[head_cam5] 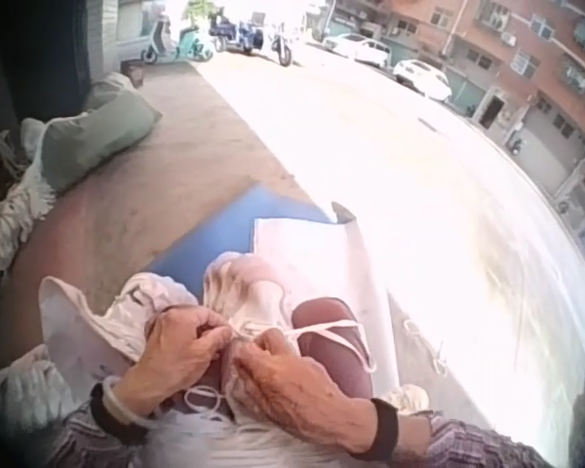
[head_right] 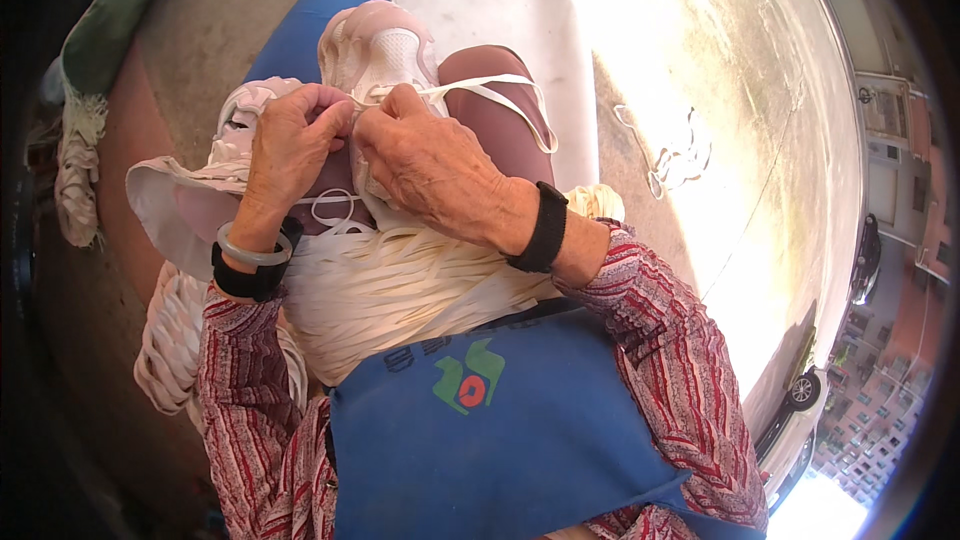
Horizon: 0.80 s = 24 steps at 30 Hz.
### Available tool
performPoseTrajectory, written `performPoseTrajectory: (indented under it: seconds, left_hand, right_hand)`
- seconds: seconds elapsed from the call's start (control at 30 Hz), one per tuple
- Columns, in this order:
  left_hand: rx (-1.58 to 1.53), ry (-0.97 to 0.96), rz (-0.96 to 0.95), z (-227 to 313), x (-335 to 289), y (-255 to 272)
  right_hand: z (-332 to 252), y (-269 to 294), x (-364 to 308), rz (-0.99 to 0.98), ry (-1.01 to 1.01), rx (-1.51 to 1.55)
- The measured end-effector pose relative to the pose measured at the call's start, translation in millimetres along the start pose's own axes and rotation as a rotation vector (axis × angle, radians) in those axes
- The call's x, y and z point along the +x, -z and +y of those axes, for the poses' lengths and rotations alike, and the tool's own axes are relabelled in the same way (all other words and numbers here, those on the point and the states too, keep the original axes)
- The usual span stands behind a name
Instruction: The recorder is lacing a white and pink shoe.
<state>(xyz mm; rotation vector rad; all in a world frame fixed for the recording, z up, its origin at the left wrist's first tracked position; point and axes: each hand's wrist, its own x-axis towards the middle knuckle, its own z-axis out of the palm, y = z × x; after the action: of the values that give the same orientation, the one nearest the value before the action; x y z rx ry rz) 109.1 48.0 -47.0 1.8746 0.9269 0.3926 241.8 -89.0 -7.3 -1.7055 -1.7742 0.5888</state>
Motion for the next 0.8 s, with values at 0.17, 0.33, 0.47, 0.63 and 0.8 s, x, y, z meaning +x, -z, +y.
performPoseTrajectory:
  seconds: [0.17, 0.33, 0.47, 0.63, 0.8]
  left_hand:
    - [0.072, 0.033, -0.044, 2, 5, -3]
    - [0.033, -0.05, 0.059, 5, 3, -6]
    - [0.105, -0.053, 0.072, 10, 9, -4]
    - [-0.124, 0.098, -0.044, 7, 14, 1]
    - [0.12, -0.077, 0.037, -1, 16, -2]
  right_hand:
    - [24, -11, 5, 0.117, -0.171, -0.229]
    - [13, -18, 9, 0.166, -0.268, -0.265]
    - [19, -24, 8, 0.274, -0.224, -0.176]
    - [32, -25, 12, 0.295, -0.202, 0.082]
    - [38, -32, 16, 0.387, -0.198, 0.198]
